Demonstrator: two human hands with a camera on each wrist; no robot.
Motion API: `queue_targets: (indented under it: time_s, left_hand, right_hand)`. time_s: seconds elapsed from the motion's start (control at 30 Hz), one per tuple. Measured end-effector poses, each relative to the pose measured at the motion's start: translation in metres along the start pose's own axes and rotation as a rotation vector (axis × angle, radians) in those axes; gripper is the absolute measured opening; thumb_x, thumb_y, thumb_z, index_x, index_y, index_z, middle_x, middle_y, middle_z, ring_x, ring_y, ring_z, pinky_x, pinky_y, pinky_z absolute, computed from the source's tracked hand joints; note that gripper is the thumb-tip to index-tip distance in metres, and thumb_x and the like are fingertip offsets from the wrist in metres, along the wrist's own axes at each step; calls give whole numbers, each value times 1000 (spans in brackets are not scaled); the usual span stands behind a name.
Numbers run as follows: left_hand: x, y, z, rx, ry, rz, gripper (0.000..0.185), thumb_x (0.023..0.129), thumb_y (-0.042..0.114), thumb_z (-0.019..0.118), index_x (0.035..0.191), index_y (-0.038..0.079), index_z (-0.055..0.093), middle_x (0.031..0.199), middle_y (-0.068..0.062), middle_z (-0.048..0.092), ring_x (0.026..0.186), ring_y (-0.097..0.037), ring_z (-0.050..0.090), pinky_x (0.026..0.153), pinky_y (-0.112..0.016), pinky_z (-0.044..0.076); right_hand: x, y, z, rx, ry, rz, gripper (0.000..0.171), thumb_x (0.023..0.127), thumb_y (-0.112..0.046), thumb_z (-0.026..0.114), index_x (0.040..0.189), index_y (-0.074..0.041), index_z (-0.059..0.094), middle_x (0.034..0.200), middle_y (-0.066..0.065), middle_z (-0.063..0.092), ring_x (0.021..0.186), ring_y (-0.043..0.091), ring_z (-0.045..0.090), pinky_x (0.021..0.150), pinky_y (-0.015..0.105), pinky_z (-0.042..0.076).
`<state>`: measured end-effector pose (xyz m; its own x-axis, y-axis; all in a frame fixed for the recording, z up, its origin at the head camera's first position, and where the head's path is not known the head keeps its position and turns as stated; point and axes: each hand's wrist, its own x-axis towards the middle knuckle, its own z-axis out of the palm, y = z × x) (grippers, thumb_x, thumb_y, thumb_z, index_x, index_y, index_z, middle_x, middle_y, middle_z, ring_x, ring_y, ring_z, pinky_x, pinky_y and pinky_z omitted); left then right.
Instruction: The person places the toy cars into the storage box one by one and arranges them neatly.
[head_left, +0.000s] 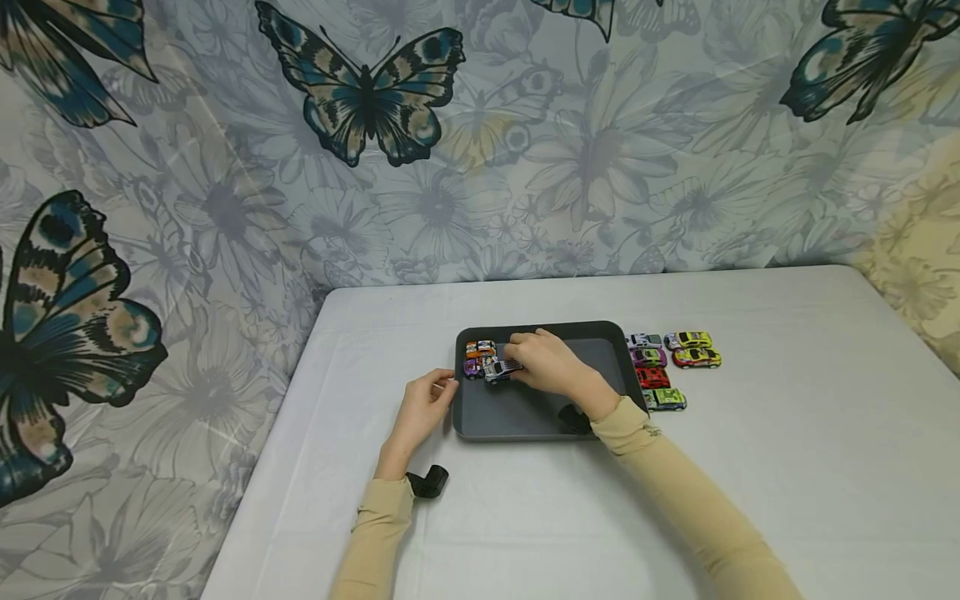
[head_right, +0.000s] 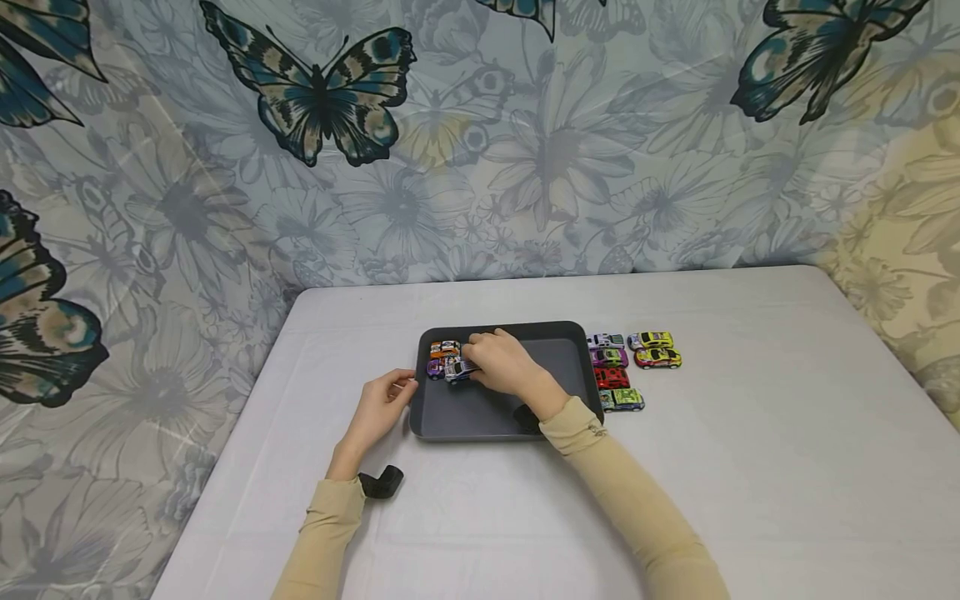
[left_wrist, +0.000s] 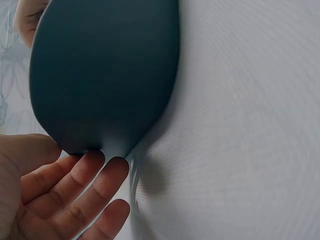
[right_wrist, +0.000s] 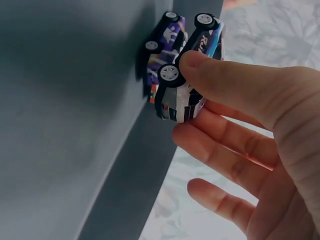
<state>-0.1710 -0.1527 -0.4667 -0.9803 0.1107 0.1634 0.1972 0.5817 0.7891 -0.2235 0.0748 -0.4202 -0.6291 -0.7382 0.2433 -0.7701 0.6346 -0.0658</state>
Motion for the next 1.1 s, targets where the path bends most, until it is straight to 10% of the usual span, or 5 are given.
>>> queue_targets:
  time_s: [1.1]
  left_hand:
    - [1,-1,0,-14,-13,-14,24,92,13,58,110,-2,63,87,-10,64,68,-13,61,56,-23,50]
  right_hand:
    - [23,-13,13,116,-177,-36,19,75,-18,78,86,-7,68,84,4,64,71,15,59,68,32,48]
